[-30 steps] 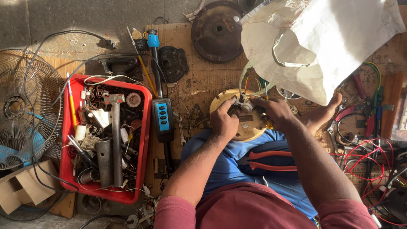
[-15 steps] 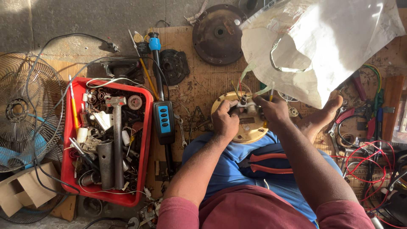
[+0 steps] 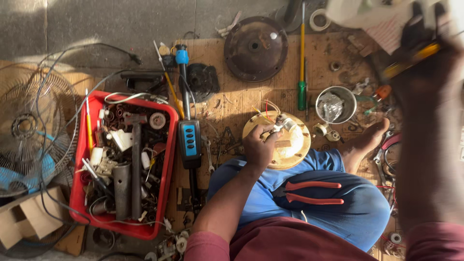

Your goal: The person connects wires and secures components on a ceiling fan motor housing by hand and using a screwdriver, working over a cluttered workshop floor.

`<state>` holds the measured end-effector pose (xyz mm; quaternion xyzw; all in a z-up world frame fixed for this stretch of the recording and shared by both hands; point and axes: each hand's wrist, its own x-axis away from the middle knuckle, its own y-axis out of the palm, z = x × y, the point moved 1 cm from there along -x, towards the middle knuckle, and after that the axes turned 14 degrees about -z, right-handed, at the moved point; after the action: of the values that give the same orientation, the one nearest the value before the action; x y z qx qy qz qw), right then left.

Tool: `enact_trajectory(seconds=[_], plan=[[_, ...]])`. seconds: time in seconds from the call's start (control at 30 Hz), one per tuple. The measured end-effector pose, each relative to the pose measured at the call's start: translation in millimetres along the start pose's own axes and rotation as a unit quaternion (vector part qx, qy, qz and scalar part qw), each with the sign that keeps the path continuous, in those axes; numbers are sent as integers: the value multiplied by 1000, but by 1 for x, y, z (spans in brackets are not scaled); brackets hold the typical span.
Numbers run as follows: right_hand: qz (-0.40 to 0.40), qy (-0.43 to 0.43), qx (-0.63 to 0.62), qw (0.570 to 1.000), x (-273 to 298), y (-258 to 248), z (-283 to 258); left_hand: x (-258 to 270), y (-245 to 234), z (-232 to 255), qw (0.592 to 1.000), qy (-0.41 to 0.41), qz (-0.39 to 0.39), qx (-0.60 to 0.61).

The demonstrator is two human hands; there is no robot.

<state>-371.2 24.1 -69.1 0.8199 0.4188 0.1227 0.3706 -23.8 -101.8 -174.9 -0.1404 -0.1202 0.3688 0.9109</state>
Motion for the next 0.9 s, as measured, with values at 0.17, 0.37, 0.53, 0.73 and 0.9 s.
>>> enact_trajectory(seconds=[0.17, 0.37, 0.53, 0.73, 0.9], plan=[[182, -12, 19, 983, -14, -35, -60, -3, 6, -2, 987, -115, -30, 105], [312, -1, 317, 896, 0, -30, -82, -7, 4, -1, 998, -55, -16, 15], [308, 21, 374, 874, 3, -54, -95, -11, 3, 6, 996, -84, -17, 12], [281, 127, 481, 821, 61, -97, -101, -13, 6, 13, 993, -117, -7, -34], [168, 368, 574, 712, 153, -94, -68, -11, 6, 10, 997, -69, 3, -18]])
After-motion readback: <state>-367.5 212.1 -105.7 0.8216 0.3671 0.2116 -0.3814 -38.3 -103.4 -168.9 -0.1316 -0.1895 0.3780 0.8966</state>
